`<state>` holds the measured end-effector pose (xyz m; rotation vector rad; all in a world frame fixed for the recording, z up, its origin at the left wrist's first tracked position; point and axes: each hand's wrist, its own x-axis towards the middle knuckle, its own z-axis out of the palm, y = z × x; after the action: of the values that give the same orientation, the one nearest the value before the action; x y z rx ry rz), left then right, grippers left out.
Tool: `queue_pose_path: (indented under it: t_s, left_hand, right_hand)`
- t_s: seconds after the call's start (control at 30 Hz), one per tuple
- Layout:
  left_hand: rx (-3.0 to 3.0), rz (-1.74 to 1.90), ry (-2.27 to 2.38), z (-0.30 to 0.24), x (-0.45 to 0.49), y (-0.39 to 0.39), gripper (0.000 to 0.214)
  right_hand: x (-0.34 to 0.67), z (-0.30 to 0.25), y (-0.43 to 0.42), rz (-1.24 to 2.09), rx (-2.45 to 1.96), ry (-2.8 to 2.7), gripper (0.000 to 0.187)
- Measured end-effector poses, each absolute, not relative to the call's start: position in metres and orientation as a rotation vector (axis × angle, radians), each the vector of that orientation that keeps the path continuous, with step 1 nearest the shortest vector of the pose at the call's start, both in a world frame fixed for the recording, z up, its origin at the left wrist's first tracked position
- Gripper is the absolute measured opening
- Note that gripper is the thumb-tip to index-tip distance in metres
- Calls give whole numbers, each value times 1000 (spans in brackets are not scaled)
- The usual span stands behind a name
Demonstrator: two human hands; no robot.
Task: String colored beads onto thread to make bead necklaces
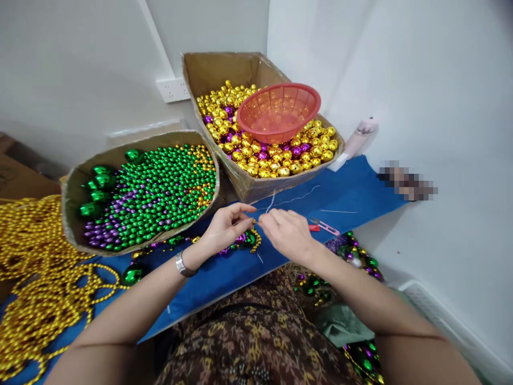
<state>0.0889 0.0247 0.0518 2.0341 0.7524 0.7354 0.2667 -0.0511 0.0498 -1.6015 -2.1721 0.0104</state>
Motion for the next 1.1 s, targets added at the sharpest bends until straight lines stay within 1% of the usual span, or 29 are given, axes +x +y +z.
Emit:
queue_pose_path:
  t_s: [0.03,0.07,0.13,0.2,0.3,0.33,0.43,0.5,0.57,0.73,0.87,0.97,1.03,1.1]
  left_hand:
    - [1921,723,758,52,90,25,24]
    - [1858,728,756,53,91,24,25]
    - [1893,759,736,55,89,23,24]
    - [2066,820,678,59,86,20,23]
    - [2389,967,493,63,82,18,26]
    - [2483,1017,416,63,81,19,28]
    - [2686,1124,235,59,81,24,37]
    - [2744,1167,189,56,80,26,39]
    - [2753,1212,189,54,79,26,38]
    - [2797,1270,425,46,70,28,27]
    - [2778,1054,738,31,50,32,10]
    - [2381,874,977,26,36,27,19]
    - [2004,841,972,27,33,20,23]
    - [1658,883,859,30,35,14,24]
  right_hand:
    - [264,51,-57,2,-1599,-2241,27]
    - [263,52,-62,71,-1554,-2316,26]
    - [266,54,-64,340,-1370,-2387,23]
    - [275,55,-55,537,-1247,-2197,22]
    - [285,45,-33,732,-1221,-1759,26]
    - [285,39,-27,902,-1164,-1699,28]
    - [276,16,-15,1557,-831,-1574,41]
    - [267,5,-15,1784,-689,-1440,47]
    - [259,2,-18,1790,-678,-1335,47]
    - [259,20,-28,1524,-937,-1283,41]
    - [270,18,-31,1395,-1091,-1321,42]
    - [276,0,-31,1303,-1209,-1210,45]
    - [274,-12,-30,1309,-1239,-1141,45]
    - [269,-20,-31,1364,-1222,-1100,42]
